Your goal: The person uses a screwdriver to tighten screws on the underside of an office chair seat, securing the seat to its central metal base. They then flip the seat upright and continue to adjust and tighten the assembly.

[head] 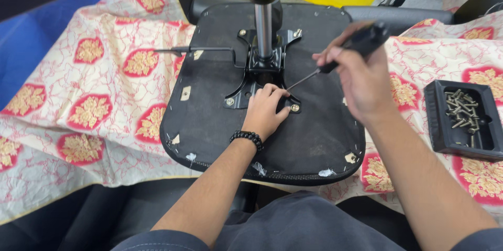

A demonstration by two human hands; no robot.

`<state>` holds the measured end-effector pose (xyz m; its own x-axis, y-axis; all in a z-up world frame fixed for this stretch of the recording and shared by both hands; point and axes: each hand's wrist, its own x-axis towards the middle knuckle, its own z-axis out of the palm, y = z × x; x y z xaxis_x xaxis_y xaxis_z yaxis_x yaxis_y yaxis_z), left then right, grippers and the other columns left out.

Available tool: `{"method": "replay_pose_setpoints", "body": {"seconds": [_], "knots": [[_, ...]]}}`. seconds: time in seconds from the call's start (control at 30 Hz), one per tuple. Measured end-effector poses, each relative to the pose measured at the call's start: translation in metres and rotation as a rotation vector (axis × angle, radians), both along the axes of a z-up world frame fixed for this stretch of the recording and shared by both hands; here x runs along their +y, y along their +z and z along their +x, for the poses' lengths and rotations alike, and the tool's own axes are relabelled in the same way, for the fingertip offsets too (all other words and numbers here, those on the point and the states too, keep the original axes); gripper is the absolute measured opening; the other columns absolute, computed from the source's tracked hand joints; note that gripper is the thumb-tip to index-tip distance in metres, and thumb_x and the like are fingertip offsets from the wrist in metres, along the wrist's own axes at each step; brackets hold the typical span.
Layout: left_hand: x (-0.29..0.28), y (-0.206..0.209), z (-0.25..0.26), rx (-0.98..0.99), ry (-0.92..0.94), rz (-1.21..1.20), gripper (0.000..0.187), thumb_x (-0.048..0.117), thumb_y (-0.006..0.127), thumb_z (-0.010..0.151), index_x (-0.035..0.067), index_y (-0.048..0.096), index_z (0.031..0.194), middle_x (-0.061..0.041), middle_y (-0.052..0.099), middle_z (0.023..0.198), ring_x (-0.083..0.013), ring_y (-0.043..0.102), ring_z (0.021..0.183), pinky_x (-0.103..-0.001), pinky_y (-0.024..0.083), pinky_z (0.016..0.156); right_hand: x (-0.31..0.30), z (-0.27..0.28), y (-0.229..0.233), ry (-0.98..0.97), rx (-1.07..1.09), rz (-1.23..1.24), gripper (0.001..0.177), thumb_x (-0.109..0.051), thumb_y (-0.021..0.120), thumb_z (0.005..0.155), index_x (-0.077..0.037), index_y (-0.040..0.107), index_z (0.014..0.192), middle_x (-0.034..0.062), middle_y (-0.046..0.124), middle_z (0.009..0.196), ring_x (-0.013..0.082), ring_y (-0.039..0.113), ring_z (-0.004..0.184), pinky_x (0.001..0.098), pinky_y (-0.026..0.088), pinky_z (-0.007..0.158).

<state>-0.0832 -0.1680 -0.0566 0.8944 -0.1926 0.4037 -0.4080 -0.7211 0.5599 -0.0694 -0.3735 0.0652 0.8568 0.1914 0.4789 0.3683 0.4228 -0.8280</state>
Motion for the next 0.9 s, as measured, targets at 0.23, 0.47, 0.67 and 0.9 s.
{"method": "replay_pose_setpoints", "body": {"seconds": [0.23, 0.47, 0.67, 0.9], "knots": [[-0.009, -0.002, -0.006, 0.093, 0.131, -0.108, 0.031, 0.024, 0.076, 0.086, 0.014, 0.066, 0.114, 0.001, 0.061, 0.109, -0.0202, 0.059, 0.106, -0.038, 0.042, 0.096, -0.01, 0.02, 0.007, -0.061, 0.062, 0.142, 0.02, 0.004, 0.053, 0.109, -0.006, 0.044, 0.124, 0.0086, 0.048, 0.09, 0.019, 0.05, 0.078, 0.0406, 0.048, 0.079], [-0.009, 0.01, -0.018, -0.037, 0.037, -0.097, 0.023, 0.031, 0.075, 0.087, 0.019, 0.073, 0.106, 0.002, 0.062, 0.108, -0.0183, 0.056, 0.103, -0.038, 0.037, 0.095, 0.001, 0.018, 0.008, -0.093, 0.133, 0.1, 0.02, 0.002, 0.053, 0.109, -0.009, 0.043, 0.123, 0.0081, 0.051, 0.093, 0.0177, 0.049, 0.074, 0.0392, 0.048, 0.075], [-0.013, 0.014, -0.015, 0.108, 0.032, -0.028, 0.017, 0.035, 0.074, 0.091, 0.02, 0.074, 0.098, 0.008, 0.062, 0.103, -0.0135, 0.057, 0.101, -0.035, 0.035, 0.096, 0.012, 0.023, 0.017, -0.054, 0.073, 0.104, 0.02, -0.003, 0.054, 0.11, -0.015, 0.041, 0.119, 0.0114, 0.059, 0.098, 0.0198, 0.051, 0.067, 0.0393, 0.049, 0.069], [-0.008, 0.012, -0.02, 0.047, -0.019, -0.08, 0.021, 0.03, 0.075, 0.087, 0.018, 0.071, 0.104, 0.006, 0.061, 0.106, -0.0151, 0.057, 0.104, -0.036, 0.035, 0.1, 0.0, 0.039, 0.004, -0.06, 0.052, 0.089, 0.014, -0.017, 0.056, 0.116, -0.009, 0.046, 0.121, 0.0099, 0.054, 0.093, 0.0194, 0.047, 0.069, 0.0358, 0.042, 0.067]]}}
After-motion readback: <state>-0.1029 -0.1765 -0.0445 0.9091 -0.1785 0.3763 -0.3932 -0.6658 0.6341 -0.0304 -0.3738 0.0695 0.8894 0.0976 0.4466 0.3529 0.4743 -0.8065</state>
